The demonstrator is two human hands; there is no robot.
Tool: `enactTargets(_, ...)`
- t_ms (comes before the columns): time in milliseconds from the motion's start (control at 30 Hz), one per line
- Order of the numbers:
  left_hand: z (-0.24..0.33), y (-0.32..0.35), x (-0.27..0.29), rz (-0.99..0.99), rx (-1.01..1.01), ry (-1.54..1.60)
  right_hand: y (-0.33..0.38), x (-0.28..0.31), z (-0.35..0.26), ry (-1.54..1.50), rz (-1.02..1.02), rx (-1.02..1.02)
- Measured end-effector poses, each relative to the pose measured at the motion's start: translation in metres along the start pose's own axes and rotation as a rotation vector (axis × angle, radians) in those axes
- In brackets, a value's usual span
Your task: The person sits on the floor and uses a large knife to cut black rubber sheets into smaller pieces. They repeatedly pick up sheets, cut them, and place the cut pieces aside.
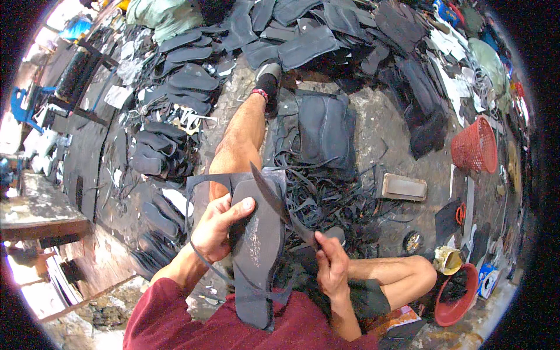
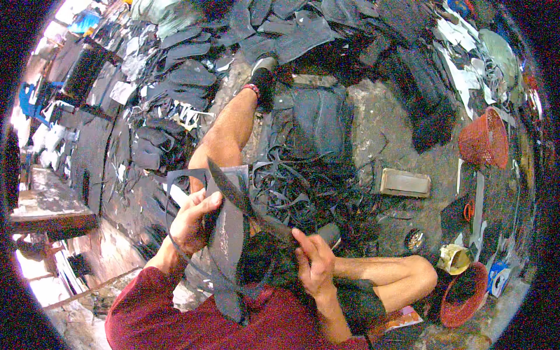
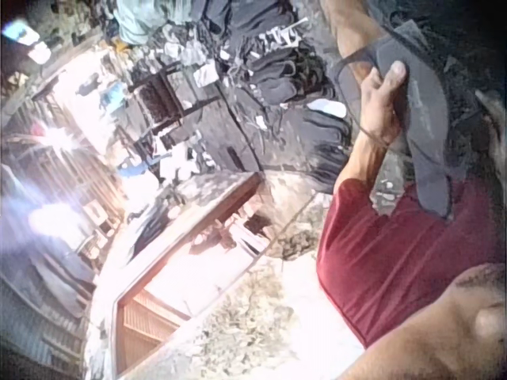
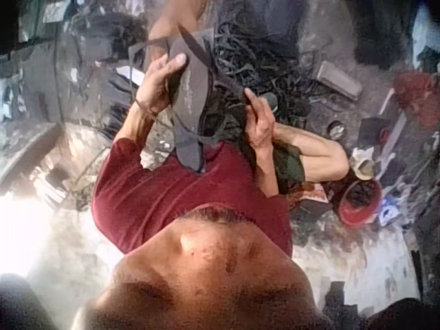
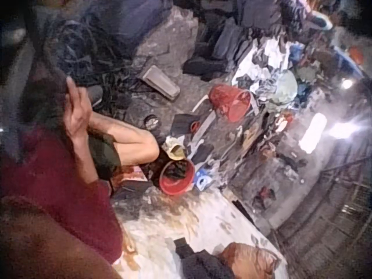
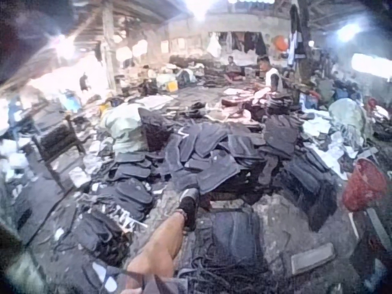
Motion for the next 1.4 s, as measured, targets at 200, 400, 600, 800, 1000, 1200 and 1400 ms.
enactTargets(200,0.003,-0.003,0.005,0.007,0.014,-0.055,-0.067,0.016,-0.018,0.02,-0.097,0.092)
enactTargets(400,0.008,-0.004,0.01,-0.013,0.066,-0.123,-0.122,0.045,-0.037,0.079,-0.42,0.156)
enactTargets(600,0.007,-0.006,0.006,-0.057,0.145,-0.27,-0.165,0.027,-0.055,0.138,-0.66,0.3)
enactTargets(800,0.002,-0.005,0.001,-0.075,0.244,-0.387,-0.183,-0.004,-0.075,0.209,-0.857,0.355)
enactTargets(1000,-0.015,-0.018,0.018,-0.621,0.169,0.075,-0.121,0.031,-0.036,-0.382,-0.501,-0.072)
enactTargets(1200,-0.01,0.0,-0.091,-0.431,-0.593,0.355,-0.044,0.043,-0.063,-0.116,0.156,0.092)
enactTargets(1400,-0.022,-0.018,-0.116,-0.003,-0.343,0.219,-0.009,0.045,-0.039,-0.935,0.154,-0.266)
Point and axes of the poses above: each hand's wrist, its own y-axis away from the middle knuckle, its own x-axis out of the back of the hand, z = x × y, the point moved 5 cm from there along -y, towards the middle knuckle, and after that the axes turned 1 degree about -x, right-handed, at the moved point
